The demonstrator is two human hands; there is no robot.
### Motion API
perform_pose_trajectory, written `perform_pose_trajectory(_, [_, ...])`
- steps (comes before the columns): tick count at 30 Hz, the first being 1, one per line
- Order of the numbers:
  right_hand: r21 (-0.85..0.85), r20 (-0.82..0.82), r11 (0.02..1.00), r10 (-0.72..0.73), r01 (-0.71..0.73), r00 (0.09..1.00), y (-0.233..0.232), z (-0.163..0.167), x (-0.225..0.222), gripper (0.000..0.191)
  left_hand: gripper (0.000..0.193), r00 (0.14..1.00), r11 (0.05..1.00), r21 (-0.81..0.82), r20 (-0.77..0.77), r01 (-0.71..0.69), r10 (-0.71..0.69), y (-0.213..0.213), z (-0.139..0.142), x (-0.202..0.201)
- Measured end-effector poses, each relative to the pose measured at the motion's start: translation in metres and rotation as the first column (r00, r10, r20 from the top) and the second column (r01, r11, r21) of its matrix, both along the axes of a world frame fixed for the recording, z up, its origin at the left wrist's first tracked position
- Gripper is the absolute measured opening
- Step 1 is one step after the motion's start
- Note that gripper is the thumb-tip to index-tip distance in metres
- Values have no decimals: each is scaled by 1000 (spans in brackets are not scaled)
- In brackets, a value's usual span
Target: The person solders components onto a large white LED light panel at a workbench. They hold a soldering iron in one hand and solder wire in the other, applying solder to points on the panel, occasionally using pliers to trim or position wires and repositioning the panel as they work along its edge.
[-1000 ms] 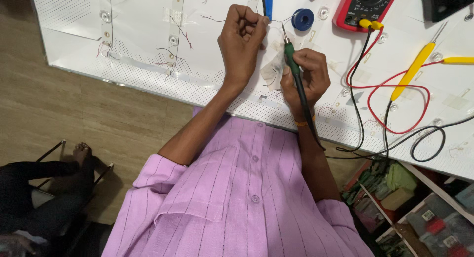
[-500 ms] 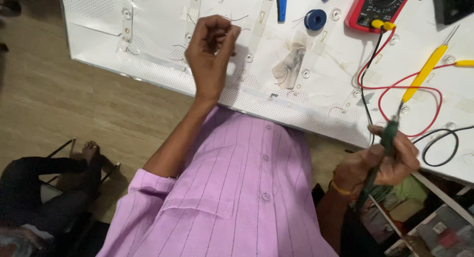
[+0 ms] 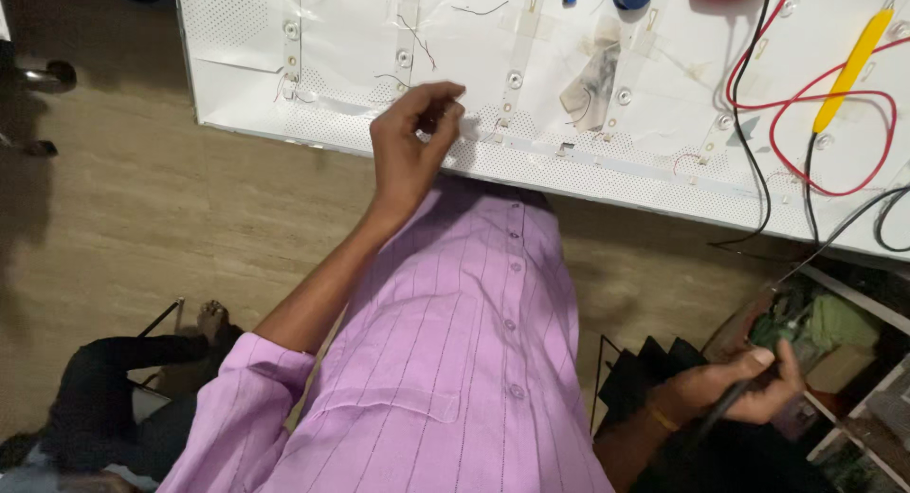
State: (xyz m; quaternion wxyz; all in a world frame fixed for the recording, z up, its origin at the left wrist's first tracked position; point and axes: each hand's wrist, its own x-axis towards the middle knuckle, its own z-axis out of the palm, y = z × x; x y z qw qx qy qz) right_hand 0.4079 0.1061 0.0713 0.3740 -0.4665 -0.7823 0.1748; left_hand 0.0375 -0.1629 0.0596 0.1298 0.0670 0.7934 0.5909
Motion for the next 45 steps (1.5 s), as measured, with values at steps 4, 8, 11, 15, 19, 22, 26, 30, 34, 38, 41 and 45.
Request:
perform_pose_trajectory(4, [-119,-217,918,348,-379,912,-20,3,-74,34,18,999,998,28,20,49,-49,1,3,36])
perform_pose_trajectory(8, [-197,-115,726,651,-659,751,-27,18,-147,25,19,989,996,88,149,-32,18,13,-2,48])
perform_pose_trajectory(11, [-223,-126,565,791,-794,599,-18,23,-193,18,17,984,993,60,151,-103,93,25,-7,50])
perform_pose_trajectory(15, [-230,-140,364,905,-903,401,13,18,-235,20,13,974,978,-2,84,-210,209,40,-20,48])
perform_pose_trajectory(19, [-254,-144,239,949,-937,281,35,2,-259,21,12,962,967,-57,-134,-247,238,47,-35,46])
perform_pose_trajectory(22, [-275,-208,144,957,-950,205,44,-8,-266,20,13,959,966,-96,-181,-238,218,52,-42,49])
perform_pose_trajectory(26, [-280,-214,56,969,-958,119,49,-19,-278,19,13,957,957,-167,-211,-238,202,65,-48,43])
perform_pose_trajectory(30, [-275,-228,5,971,-961,70,43,-32,-281,21,10,931,940,-151,-258,-304,260,73,-47,56])
perform_pose_trajectory(34, [-290,-247,-33,968,-956,41,39,-42,-283,19,8,884,883,-207,-314,-421,348,89,-46,79])
perform_pose_trajectory(38, [-297,-234,-40,972,-954,33,40,-44,-285,19,13,856,839,-277,-380,-467,351,106,-42,89])
perform_pose_trajectory(41, [-314,-231,-47,973,-948,28,40,-44,-286,19,14,825,799,-311,-432,-515,364,111,-36,93])
perform_pose_trajectory(45, [-329,-235,-52,972,-943,29,39,-42,-285,18,9,808,777,-281,-388,-563,444,107,-35,91])
